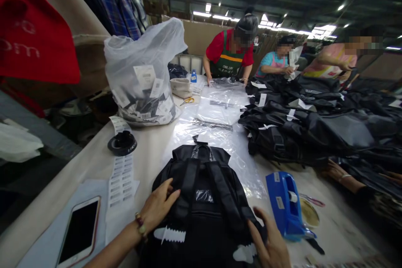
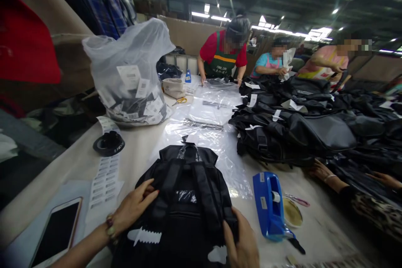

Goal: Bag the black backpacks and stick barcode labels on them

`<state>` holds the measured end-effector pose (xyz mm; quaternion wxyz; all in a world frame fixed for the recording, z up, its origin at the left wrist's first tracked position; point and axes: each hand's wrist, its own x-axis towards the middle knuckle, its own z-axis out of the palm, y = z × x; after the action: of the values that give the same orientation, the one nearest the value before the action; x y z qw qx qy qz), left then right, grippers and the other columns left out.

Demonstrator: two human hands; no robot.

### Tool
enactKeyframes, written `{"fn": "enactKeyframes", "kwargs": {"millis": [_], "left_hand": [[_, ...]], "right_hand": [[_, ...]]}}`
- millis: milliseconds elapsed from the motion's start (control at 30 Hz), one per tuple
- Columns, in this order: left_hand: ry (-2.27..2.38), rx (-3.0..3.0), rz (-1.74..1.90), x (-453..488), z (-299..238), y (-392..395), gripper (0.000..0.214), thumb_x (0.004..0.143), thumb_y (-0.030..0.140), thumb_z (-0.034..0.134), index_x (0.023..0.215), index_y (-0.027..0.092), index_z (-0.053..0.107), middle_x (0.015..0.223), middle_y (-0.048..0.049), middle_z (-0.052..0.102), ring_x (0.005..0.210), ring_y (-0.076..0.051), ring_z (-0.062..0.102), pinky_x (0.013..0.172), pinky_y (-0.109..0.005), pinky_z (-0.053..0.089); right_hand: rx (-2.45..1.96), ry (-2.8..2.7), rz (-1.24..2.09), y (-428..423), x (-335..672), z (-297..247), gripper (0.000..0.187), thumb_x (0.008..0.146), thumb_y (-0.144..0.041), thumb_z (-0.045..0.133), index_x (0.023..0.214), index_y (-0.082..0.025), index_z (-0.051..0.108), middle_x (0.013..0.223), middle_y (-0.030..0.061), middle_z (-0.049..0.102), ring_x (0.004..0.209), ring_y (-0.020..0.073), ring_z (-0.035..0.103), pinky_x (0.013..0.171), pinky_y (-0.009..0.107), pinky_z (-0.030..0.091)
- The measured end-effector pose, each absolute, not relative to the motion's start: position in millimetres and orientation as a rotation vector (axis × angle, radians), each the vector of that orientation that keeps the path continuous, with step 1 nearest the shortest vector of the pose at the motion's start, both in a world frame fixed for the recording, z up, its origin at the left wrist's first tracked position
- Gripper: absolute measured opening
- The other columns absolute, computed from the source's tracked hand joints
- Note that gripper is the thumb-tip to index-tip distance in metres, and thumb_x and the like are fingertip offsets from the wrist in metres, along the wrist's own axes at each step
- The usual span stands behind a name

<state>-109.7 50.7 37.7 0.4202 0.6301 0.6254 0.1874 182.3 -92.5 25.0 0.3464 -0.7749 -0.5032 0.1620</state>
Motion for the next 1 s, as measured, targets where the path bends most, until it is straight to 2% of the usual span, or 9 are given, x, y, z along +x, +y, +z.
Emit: {"fn": "enactKeyframes", "kwargs": {"millis": [133, 200, 267, 333, 433, 500, 733, 867, 1000], "left_hand": [[1.644, 1.613, 0.294, -79.1, 29.6, 38.1, 0.066, 0.079, 0.045, 0.05, 0.13, 0.007, 0.038, 0.097, -0.0189, 0.064, 0.097, -0.033, 0.059, 0.086, -0.038, 0.04], [1.679, 1.753, 0.225, -73.2, 19.1, 32.1, 0.063, 0.085, 0.04, 0.042, 0.137, 0.008, 0.026, 0.096, -0.0173, 0.065, 0.092, -0.03, 0.061, 0.082, -0.036, 0.042], [1.69, 1.964, 0.133, -71.1, 5.3, 29.3, 0.06, 0.09, 0.032, 0.034, 0.142, 0.01, 0.012, 0.103, -0.0154, 0.063, 0.092, -0.025, 0.062, 0.08, -0.033, 0.043], [1.689, 2.113, -0.039, -70.0, -8.6, 31.0, 0.059, 0.091, 0.026, 0.03, 0.143, 0.011, 0.005, 0.106, -0.0142, 0.061, 0.09, -0.023, 0.062, 0.078, -0.031, 0.044], [1.7, 2.094, -0.246, -68.3, -23.2, 38.6, 0.06, 0.092, 0.025, 0.03, 0.143, 0.012, 0.001, 0.1, -0.0123, 0.061, 0.086, -0.023, 0.062, 0.075, -0.031, 0.046], [1.696, 2.039, -0.215, -68.0, -27.6, 42.9, 0.063, 0.092, 0.026, 0.032, 0.143, 0.014, -0.004, 0.099, -0.0101, 0.061, 0.086, -0.022, 0.062, 0.076, -0.031, 0.046], [1.743, 1.979, -0.157, -69.0, -30.4, 50.2, 0.066, 0.091, 0.027, 0.036, 0.143, 0.019, -0.004, 0.106, -0.0093, 0.061, 0.089, -0.021, 0.062, 0.074, -0.029, 0.045], [1.726, 1.905, -0.128, -71.0, -27.4, 54.9, 0.068, 0.091, 0.029, 0.037, 0.143, 0.021, -0.007, 0.108, -0.0084, 0.062, 0.092, -0.02, 0.062, 0.077, -0.029, 0.045], [1.743, 1.841, -0.108, -72.9, -22.4, 55.7, 0.068, 0.091, 0.032, 0.037, 0.143, 0.022, -0.006, 0.106, -0.0075, 0.063, 0.097, -0.021, 0.061, 0.079, -0.029, 0.044]], "right_hand": [[-2.06, -1.333, 0.739, -30.5, 162.9, 17.5, 0.055, 0.078, -0.053, 0.048, 0.121, -0.018, 0.049, 0.103, 0.0114, 0.064, 0.09, 0.0305, 0.062, 0.078, 0.047, 0.049], [-1.966, -1.183, 0.881, -15.4, 158.9, 9.2, 0.052, 0.075, -0.051, 0.052, 0.115, -0.017, 0.052, 0.095, 0.009, 0.066, 0.086, 0.0279, 0.063, 0.075, 0.041, 0.05], [-1.843, -1.016, 1.008, -8.8, 157.2, -0.2, 0.054, 0.073, -0.051, 0.053, 0.114, -0.017, 0.05, 0.087, 0.0062, 0.067, 0.082, 0.0248, 0.063, 0.071, 0.035, 0.05], [-1.856, -0.969, 1.015, -4.7, 155.6, -10.0, 0.057, 0.073, -0.05, 0.05, 0.117, -0.015, 0.046, 0.09, 0.0073, 0.066, 0.084, 0.0244, 0.063, 0.072, 0.034, 0.049], [-2.094, -1.106, 0.903, 4.4, 151.6, -23.1, 0.052, 0.076, -0.044, 0.04, 0.119, -0.014, 0.045, 0.102, 0.0124, 0.062, 0.089, 0.0279, 0.061, 0.078, 0.039, 0.045], [-2.185, -1.175, 0.906, 11.7, 148.8, -29.5, 0.05, 0.079, -0.04, 0.035, 0.121, -0.014, 0.043, 0.103, 0.0138, 0.062, 0.088, 0.0298, 0.061, 0.078, 0.041, 0.043], [-2.136, -1.213, 1.156, 33.8, 152.2, -39.7, 0.045, 0.081, -0.027, 0.039, 0.123, -0.01, 0.041, 0.104, 0.0176, 0.061, 0.101, 0.0311, 0.057, 0.087, 0.044, 0.039], [-1.954, -1.215, 1.414, 41.5, 170.8, -31.4, 0.045, 0.075, -0.025, 0.051, 0.118, -0.013, 0.044, 0.108, 0.0112, 0.062, 0.102, 0.0239, 0.058, 0.089, 0.036, 0.042], [-1.7, -1.246, 1.65, 24.8, 198.9, -6.5, 0.058, 0.075, -0.04, 0.057, 0.125, -0.016, 0.039, 0.1, 0.006, 0.065, 0.093, 0.0206, 0.061, 0.082, 0.033, 0.047]]}}
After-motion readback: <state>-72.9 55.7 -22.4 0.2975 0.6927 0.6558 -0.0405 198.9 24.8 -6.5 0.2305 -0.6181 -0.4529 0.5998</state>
